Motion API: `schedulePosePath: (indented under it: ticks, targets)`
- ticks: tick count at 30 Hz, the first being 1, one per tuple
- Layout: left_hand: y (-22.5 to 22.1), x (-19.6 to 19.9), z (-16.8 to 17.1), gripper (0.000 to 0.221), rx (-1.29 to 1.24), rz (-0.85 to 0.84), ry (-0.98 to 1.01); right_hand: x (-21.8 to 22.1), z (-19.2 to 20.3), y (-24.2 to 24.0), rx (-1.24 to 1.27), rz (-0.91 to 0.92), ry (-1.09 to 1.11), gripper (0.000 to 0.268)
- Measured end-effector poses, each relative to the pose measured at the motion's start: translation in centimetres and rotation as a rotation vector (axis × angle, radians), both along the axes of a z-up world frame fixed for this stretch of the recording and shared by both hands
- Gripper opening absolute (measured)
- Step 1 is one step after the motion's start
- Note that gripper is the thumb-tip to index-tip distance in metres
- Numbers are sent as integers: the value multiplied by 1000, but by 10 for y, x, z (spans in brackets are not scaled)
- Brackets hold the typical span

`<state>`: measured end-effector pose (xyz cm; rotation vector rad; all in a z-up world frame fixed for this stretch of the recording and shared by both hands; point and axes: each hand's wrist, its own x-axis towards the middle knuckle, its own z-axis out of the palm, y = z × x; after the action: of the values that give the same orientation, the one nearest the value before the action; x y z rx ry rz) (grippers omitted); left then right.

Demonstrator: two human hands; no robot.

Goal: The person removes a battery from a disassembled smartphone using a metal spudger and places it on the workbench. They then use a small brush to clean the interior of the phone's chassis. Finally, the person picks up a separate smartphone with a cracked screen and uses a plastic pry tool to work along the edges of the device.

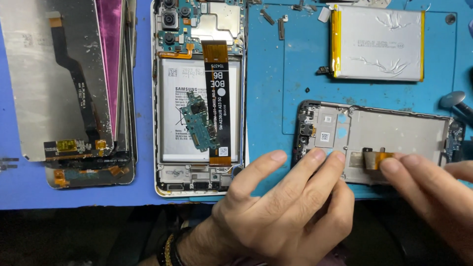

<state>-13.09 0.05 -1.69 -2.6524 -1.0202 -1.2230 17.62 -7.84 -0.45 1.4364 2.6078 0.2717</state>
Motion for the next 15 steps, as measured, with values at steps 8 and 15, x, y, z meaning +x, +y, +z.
schedulePosePath:
  ticks: [8, 15]
  targets:
    - [-1, 10, -5, 12, 40, 69, -8, 36, -24, -14, 39, 48, 53, 50]
    - [-2, 11, 0, 10, 11, 61, 19, 64, -39, -39, -9, -162, 216, 51]
